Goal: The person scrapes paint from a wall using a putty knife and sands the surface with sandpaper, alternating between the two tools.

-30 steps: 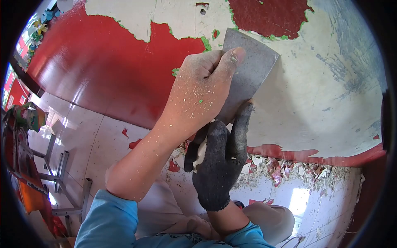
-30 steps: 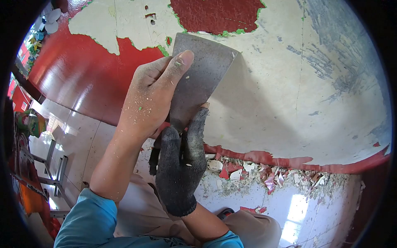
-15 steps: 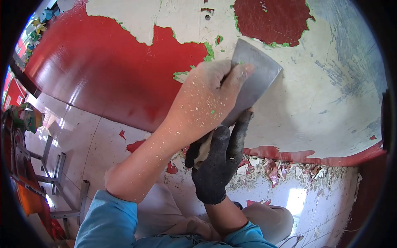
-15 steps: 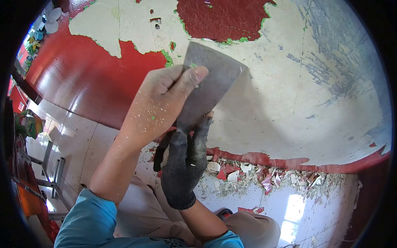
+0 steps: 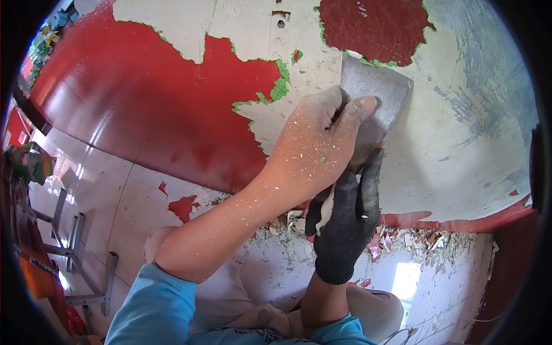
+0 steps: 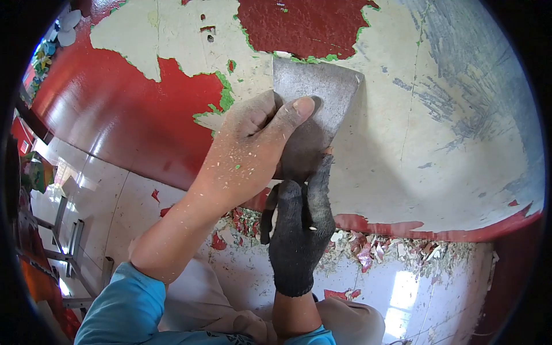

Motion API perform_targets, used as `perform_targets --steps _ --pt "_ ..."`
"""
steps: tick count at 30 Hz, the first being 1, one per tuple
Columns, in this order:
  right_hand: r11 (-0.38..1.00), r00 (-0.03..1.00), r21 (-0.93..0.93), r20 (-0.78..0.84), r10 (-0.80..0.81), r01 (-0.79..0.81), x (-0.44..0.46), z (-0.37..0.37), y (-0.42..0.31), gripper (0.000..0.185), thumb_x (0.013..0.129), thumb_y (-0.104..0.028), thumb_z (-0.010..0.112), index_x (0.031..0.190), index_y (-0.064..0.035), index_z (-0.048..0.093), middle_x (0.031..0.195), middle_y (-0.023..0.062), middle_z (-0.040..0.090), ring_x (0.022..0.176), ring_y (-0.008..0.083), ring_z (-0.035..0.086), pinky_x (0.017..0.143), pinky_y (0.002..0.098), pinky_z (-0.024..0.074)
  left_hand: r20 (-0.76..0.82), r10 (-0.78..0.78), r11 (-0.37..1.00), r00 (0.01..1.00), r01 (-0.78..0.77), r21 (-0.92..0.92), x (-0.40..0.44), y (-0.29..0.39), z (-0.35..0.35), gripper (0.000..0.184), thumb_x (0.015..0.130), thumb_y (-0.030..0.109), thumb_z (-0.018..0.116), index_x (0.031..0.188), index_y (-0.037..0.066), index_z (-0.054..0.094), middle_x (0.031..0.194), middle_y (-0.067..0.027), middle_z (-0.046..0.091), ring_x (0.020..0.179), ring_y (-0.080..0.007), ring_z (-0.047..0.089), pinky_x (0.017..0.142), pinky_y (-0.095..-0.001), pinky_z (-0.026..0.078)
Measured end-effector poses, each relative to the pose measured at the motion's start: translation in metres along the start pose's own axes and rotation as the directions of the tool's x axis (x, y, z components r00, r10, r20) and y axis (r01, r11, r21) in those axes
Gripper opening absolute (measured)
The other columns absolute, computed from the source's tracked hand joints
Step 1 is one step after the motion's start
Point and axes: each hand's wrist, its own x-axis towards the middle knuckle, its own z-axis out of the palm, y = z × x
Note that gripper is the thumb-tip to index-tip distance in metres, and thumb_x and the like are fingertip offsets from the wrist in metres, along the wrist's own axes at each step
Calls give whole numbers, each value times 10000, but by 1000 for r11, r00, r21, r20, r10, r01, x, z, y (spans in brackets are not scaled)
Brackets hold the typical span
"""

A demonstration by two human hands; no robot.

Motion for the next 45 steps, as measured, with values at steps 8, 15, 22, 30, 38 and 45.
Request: perform_targets --steps 8,15,22,30,38,45 --pt "993 999 -108 29 -37 40 9 -16 -1 534 903 12 450 1411 4 286 652 17 522 491 43 440 436 188 375 -29 -64 993 998 61 -103 -5 8 8 357 922 324 570 792 -9 571 687 30 496 642 -24 408 547 -204 362" --pt "782 941 -525 223 -255 336 22 -52 -26 536 886 24 444 1406 -58 343 699 63 536 440 67 420 348 194 316 26 -155 754 988 135 -643 -9 13 33 301 923 328 569 983 36 612 836 8 609 694 -47 544 591 -219 450" --pt "831 950 -470 228 -212 298 24 -53 -21 543 885 8 458 1409 -62 336 678 54 521 443 72 414 345 199 316 -24 -177 656 984 99 -748 -14 3 40 326 912 349 577 1036 49 598 919 -21 625 769 -77 600 658 -242 508" --pt "897 983 -410 139 -117 164 20 -25 -18 536 848 -8 572 1361 -47 422 814 98 623 638 75 532 587 252 471 -113 -175 825 978 83 -559 -11 5 15 287 919 334 571 919 50 611 834 -18 619 690 -75 580 609 -226 476" --pt "867 894 -387 428 -132 314 25 -19 -21 530 834 -7 600 1333 23 423 1311 189 501 1196 192 490 969 309 391 -225 -354 808 908 175 -562 -22 -2 -2 305 928 343 551 985 45 583 914 -45 616 779 -110 601 663 -256 503" --pt "867 951 -491 299 74 87 21 -55 -33 581 825 12 589 1372 -74 416 750 -2 534 591 41 435 538 213 418 -107 -208 800 972 106 -591 -26 4 14 407 934 394 520 971 -6 589 822 -29 623 589 -70 564 506 -219 498"
